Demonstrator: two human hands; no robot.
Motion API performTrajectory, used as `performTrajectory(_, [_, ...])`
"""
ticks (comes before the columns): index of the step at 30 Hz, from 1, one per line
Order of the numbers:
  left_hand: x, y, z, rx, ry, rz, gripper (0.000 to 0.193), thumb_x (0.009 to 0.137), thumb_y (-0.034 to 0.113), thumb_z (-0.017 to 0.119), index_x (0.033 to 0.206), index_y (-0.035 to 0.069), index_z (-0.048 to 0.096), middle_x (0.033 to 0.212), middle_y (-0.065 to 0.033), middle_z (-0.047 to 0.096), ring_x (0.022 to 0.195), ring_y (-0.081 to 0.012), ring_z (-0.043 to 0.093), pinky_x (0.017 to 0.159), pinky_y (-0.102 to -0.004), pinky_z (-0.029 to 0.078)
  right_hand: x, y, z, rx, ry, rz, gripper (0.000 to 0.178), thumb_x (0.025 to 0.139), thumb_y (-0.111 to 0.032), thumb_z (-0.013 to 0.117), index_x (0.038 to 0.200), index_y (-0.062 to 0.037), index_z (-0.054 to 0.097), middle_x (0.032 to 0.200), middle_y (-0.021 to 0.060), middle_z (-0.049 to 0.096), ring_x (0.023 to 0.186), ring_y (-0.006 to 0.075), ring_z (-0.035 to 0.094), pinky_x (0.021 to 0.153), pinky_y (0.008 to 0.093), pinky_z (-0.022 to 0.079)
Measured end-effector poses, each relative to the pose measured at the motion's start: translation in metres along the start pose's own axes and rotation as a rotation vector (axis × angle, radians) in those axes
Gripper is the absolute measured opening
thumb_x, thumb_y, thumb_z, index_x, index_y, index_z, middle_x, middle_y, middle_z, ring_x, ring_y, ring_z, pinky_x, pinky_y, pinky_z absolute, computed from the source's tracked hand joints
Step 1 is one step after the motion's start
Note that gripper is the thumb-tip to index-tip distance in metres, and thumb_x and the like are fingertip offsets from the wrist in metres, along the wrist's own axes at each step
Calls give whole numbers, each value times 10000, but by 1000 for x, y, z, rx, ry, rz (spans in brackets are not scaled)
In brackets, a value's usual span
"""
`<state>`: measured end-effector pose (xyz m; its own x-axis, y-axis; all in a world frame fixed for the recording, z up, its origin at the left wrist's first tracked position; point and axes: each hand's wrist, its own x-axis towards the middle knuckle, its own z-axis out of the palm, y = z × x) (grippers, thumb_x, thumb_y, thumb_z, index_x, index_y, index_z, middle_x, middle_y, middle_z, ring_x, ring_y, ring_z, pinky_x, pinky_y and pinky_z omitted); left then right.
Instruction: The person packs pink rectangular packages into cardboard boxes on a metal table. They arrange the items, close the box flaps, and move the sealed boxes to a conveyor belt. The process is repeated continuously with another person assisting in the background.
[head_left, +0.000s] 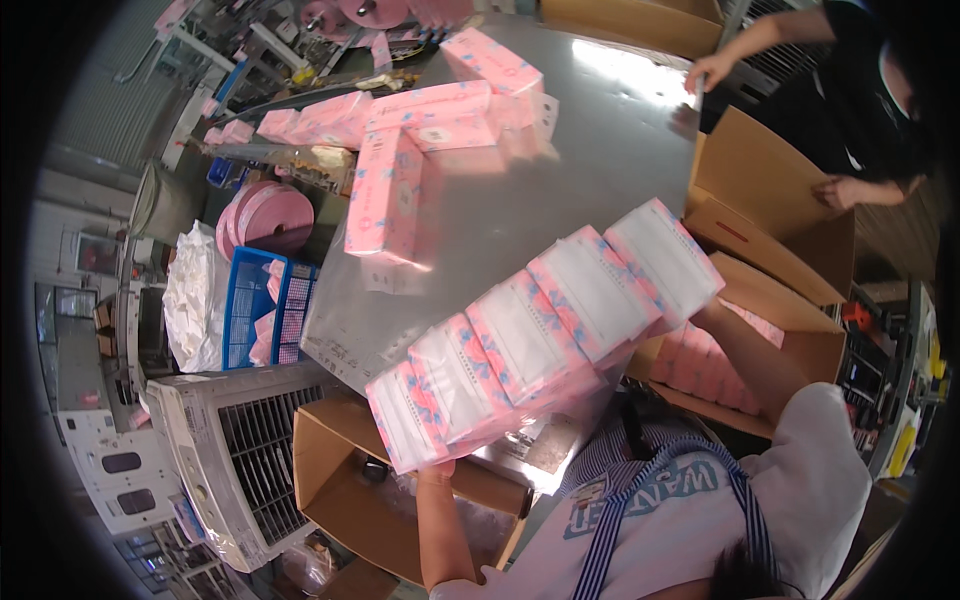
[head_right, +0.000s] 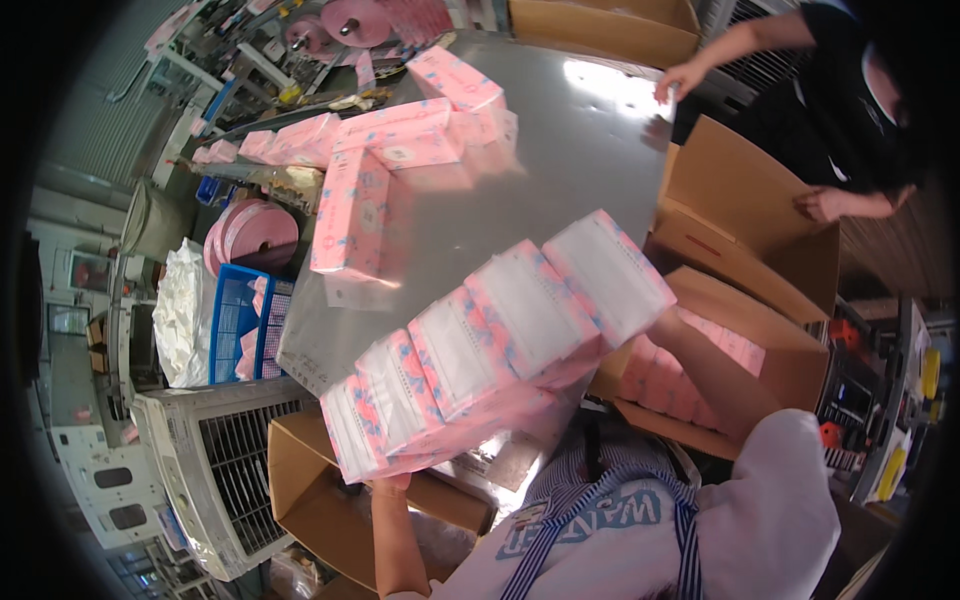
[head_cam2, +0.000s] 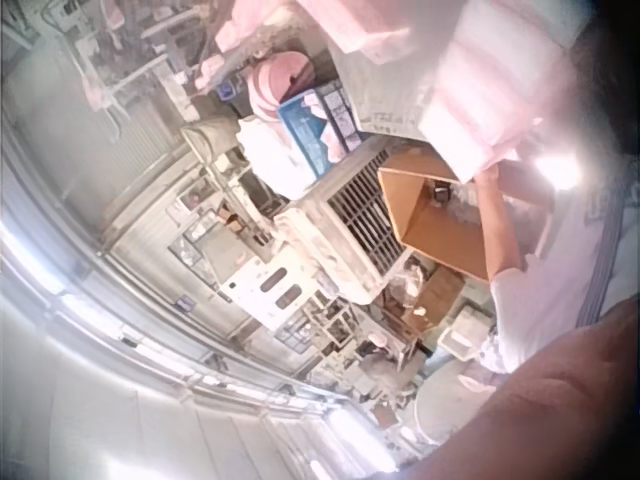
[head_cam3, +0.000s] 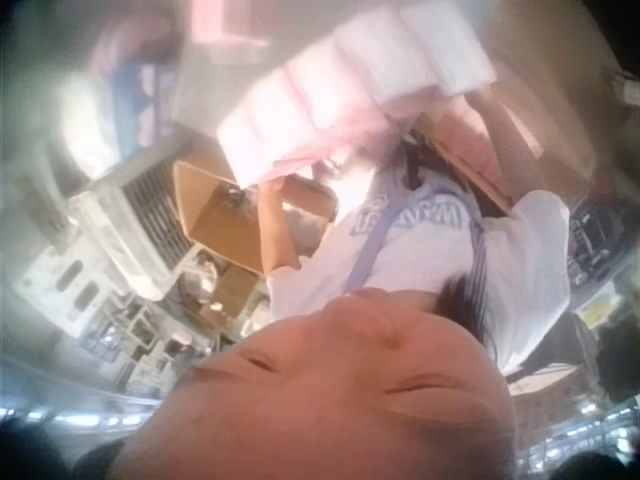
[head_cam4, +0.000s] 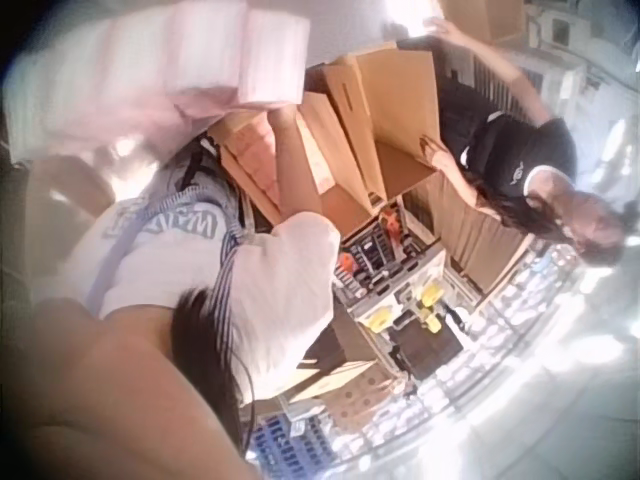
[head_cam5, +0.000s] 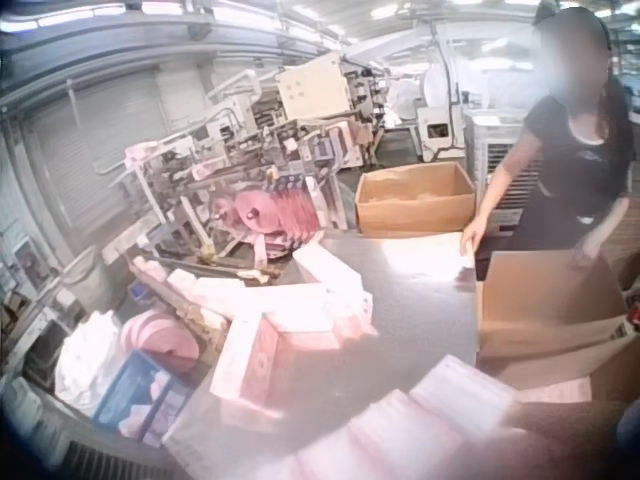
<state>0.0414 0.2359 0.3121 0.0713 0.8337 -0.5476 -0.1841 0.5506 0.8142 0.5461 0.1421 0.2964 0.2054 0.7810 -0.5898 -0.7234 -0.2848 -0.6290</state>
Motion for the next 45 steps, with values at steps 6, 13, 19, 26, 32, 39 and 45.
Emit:
performTrajectory(6, [-1,24,46,-19,-180,-42,626,948,498,410,1435,115,323,1425,-84,406,1279,-291,422,1056,-496,358,-61,8,-24,117,185,-229,618,966,-469,435,1426,-66,345,1401,123,434,1266,261,451,1044,418,400])
performTrajectory(13, [17,34,176,68,-577,-199,598,946,492,423,1410,120,366,1387,-88,451,1257,-282,446,1045,-500,367,-242,-32,-143,150,554,-607,615,965,-457,445,1424,-61,343,1395,124,438,1267,262,449,1046,421,399])
performTrajectory(19, [-2,-50,320,258,-911,-511,575,945,488,433,1389,125,403,1355,-91,489,1238,-275,467,1035,-502,375,-361,25,-233,281,784,-687,613,964,-447,453,1423,-57,341,1391,124,442,1268,264,448,1047,423,398])
performTrajectory(26, [-7,-194,380,483,-808,-914,499,936,451,499,1319,133,492,1289,-81,562,1196,-264,513,1026,-486,388,-330,129,-310,327,1003,-267,477,965,-363,496,1290,-14,503,1167,115,615,1054,215,593,909,353,488])
performTrajectory(32, [-66,-133,417,1093,-869,947,579,877,401,615,1332,72,475,1263,-94,566,1159,-318,517,987,-414,416,-375,-13,-202,-1666,1053,-680,573,744,-104,688,1291,-175,531,1351,94,466,1252,289,434,995,457,373])
performTrajectory(39, [-13,-200,502,1902,-1107,949,679,799,505,644,1342,131,481,1291,-102,538,1217,-338,427,1024,-453,349,-278,-60,-286,-1685,438,75,800,617,-233,824,1327,-336,471,1353,39,443,1264,319,385,979,507,378])
performTrajectory(45, [-30,-249,450,1785,-906,1185,687,856,484,579,1427,171,360,1491,-150,298,1363,-333,264,1050,-628,214,-283,-14,-290,-1515,818,-228,827,639,-361,820,1351,-208,427,1361,109,422,1285,355,357,1010,497,370])
